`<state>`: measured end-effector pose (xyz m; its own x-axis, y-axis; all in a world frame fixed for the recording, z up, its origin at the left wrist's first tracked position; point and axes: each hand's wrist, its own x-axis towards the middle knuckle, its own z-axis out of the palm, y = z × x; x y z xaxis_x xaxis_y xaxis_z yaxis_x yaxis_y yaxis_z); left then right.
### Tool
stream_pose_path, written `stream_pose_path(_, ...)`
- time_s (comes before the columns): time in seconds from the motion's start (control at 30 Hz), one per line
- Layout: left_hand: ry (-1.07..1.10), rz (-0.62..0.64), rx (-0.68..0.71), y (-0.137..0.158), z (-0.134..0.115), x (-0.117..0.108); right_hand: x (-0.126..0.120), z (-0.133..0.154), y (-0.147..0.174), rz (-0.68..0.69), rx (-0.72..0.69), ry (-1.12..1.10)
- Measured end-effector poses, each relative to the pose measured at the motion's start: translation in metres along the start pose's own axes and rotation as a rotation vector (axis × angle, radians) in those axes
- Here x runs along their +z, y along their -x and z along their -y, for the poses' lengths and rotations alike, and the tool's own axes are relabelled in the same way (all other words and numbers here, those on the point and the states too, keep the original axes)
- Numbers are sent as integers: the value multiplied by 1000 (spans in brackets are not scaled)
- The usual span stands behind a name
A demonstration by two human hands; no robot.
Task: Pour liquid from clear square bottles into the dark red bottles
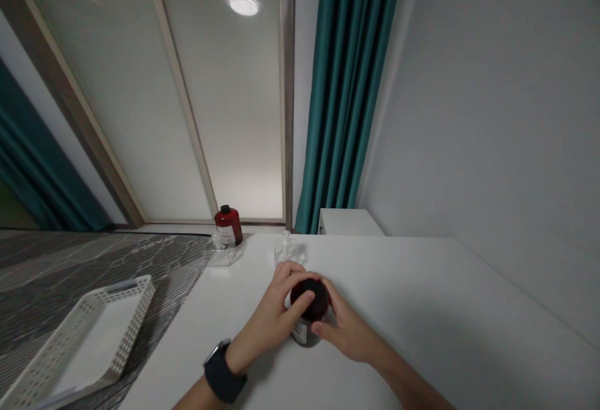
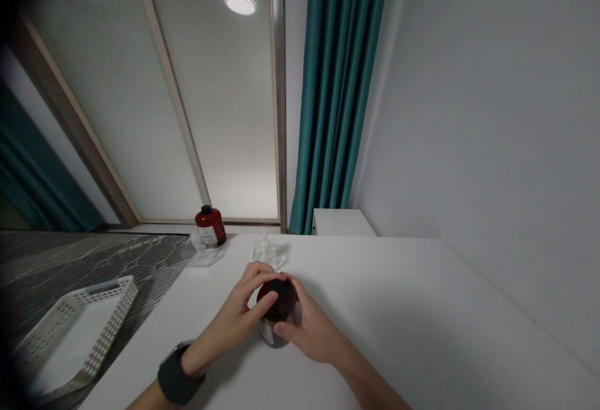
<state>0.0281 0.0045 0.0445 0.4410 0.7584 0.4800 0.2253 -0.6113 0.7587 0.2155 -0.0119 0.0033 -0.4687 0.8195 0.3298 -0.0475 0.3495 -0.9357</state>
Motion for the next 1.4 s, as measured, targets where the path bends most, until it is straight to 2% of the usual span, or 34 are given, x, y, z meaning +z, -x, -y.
stream_pose_path(0.43, -39, -30, 9, 3, -1, 1, 12, -6, 6, -181, 69, 86)
stream_pose_path(0.67, -106, -65, -5, 6, 1, 4, 18, -7, 4, -203, 70, 89)
stream_pose_path(0.87, -76, -208, -20, 7, 1, 16, 28, -11, 5, -330, 158, 235)
stream_pose_path(1.13, -30, -286, 71, 6, 15, 19, 19, -6, 3, -329, 191, 296)
stream_pose_path(1.3, 39, -253, 83, 8, 14, 22, 14, -4, 2, -307, 148, 314)
stream_pose_path(1.4, 40, -246, 33, 9, 15, 23, 8, 2, 3, -269, 56, 332)
